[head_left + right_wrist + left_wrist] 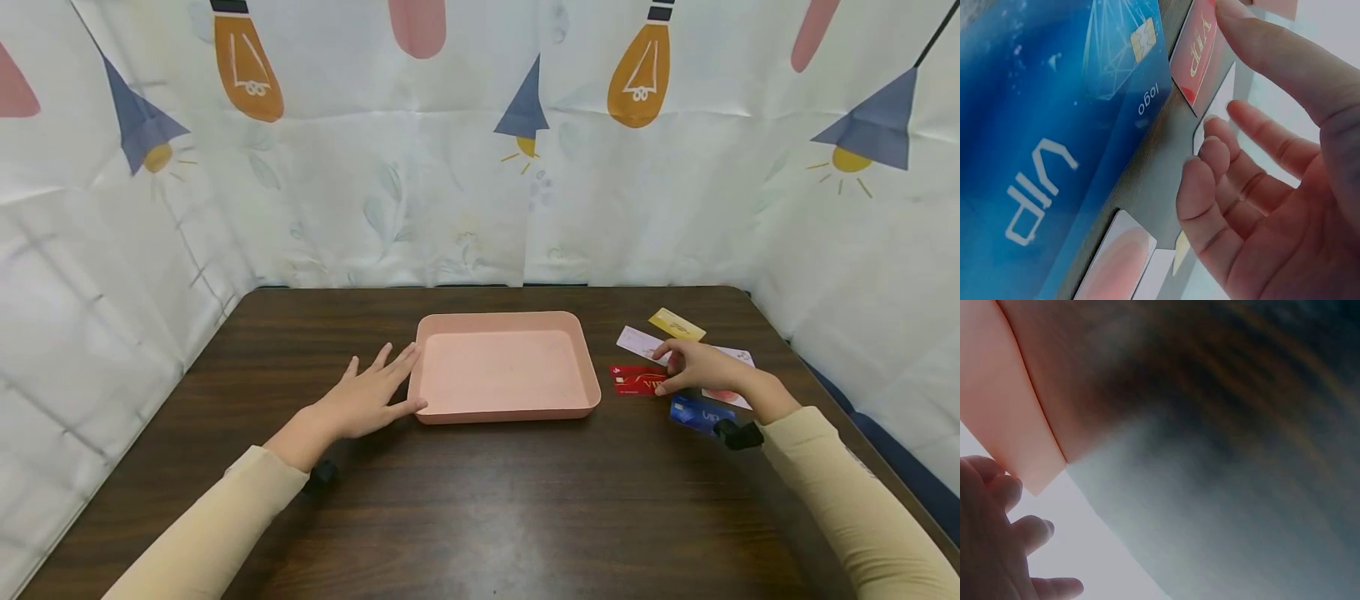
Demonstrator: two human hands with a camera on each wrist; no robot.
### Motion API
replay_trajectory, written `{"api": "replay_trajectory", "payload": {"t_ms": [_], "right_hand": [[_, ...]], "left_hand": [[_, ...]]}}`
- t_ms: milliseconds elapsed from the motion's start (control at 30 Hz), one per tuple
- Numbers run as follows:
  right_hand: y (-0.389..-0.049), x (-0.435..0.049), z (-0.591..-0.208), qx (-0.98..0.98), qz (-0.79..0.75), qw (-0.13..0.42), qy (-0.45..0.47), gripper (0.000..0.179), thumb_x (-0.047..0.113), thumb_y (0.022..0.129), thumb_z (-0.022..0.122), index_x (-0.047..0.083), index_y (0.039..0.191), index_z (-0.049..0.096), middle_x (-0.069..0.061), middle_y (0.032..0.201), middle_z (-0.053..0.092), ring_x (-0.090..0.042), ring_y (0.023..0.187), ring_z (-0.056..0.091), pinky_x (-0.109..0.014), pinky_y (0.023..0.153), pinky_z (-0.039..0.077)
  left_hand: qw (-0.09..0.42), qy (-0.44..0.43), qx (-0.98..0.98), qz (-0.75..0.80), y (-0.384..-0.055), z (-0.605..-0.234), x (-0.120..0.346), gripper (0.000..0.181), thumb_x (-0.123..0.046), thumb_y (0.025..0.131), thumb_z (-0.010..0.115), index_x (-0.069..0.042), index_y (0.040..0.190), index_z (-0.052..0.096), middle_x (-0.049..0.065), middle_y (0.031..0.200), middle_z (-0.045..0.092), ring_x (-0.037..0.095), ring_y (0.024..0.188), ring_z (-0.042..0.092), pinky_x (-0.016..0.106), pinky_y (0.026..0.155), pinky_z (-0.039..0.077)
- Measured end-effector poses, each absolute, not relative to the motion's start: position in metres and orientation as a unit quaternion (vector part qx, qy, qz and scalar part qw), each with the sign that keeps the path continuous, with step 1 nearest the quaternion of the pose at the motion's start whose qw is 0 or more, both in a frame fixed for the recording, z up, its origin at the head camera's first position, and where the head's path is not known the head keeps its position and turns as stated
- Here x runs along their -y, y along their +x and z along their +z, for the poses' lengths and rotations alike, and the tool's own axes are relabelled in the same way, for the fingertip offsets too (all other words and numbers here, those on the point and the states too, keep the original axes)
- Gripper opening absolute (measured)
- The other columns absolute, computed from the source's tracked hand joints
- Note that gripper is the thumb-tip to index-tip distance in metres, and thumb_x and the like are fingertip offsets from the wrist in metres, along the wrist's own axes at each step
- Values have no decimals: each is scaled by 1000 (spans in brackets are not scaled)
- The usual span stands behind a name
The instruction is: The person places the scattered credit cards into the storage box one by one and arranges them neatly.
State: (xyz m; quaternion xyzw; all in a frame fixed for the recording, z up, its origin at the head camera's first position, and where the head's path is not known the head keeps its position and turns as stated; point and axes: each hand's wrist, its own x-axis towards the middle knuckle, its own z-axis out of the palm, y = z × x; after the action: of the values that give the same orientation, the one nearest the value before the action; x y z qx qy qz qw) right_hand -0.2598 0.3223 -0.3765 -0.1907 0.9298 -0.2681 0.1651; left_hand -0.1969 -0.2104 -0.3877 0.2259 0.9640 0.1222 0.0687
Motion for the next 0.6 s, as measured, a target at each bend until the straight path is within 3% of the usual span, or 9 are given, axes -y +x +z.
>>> {"api": "replay_trajectory", "payload": {"t_ms": [200, 600], "right_hand": [[-263, -327, -380, -928, -263, 183, -192, 55, 22, 83, 88, -7, 118, 57, -9, 91, 54, -23, 84, 51, -35, 74, 47], [-265, -332, -383, -928, -267, 182, -185, 52, 21, 83, 88, -6, 115, 57, -7, 90, 51, -23, 84, 49, -36, 75, 43]], "left_hand": [[69, 234, -964, 106, -197, -386, 210, 102, -73, 95, 52, -9, 165, 15, 11, 170, 15, 43, 154, 12, 79, 111, 7], [75, 234, -963, 113, -197, -387, 209, 106, -75, 93, 52, -9, 166, 12, 9, 171, 12, 43, 154, 10, 79, 111, 6]]}}
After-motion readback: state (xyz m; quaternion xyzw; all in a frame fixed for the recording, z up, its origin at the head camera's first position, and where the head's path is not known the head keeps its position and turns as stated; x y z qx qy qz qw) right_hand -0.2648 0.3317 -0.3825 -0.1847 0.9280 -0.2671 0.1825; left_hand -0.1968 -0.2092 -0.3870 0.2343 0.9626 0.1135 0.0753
